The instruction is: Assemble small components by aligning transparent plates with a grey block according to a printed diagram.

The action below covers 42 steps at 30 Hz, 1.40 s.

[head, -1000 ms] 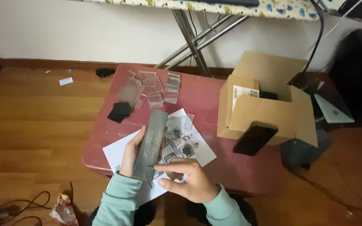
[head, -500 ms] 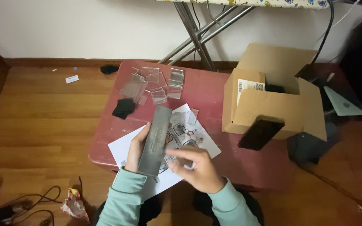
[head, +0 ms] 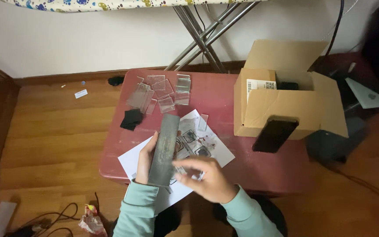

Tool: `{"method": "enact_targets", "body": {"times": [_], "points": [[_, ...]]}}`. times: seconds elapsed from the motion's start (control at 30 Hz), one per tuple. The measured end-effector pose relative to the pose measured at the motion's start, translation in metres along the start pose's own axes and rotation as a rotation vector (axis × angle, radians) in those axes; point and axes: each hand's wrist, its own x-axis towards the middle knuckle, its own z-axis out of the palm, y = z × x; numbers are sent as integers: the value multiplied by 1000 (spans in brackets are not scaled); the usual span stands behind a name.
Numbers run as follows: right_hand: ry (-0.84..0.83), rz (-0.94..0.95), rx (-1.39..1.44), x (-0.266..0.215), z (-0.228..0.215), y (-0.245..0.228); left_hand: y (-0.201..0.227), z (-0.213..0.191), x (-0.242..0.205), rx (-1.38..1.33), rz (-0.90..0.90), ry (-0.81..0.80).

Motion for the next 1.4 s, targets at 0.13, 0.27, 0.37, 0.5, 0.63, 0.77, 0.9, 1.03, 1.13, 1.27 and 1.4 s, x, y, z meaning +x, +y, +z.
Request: {"method": "enact_targets", "body": {"times": [0.13, 0.27, 0.37, 0.5, 0.63, 0.77, 0.9, 1.03, 1.13, 1.27, 1.4], "points": [[46, 139, -31, -3, -2, 3, -2, -4, 4, -41, -23, -58], [-42, -43, 5, -2, 0, 2, 0, -4, 5, -11, -33, -8], [26, 12, -62, -1, -3, 7, -3, -6, 6, -8, -15, -2], [-115, -108, 10, -5, -2, -2, -3, -8, 7, 13, -4, -7], [-31, 2, -22, -2, -3, 5, -2, -5, 5, -70, -48, -41], [-26, 23, -26, 0, -5, -5, -3, -5, 6, -24, -19, -22], [-29, -2, -78, 0, -3, 2, -11, -24, 20, -53, 1, -73], [27, 37, -72, -2, -5, 3, 3, 4, -4, 14, 14, -30], [-147, -68, 48, -3, -2, -4, 6, 8, -7, 84, 5, 45], [-21, 27, -58, 1, -5, -2, -3, -8, 4, -23, -24, -20], [-135, -116, -19, -2, -5, -10, 1, -5, 5, 32, -26, 0]]}}
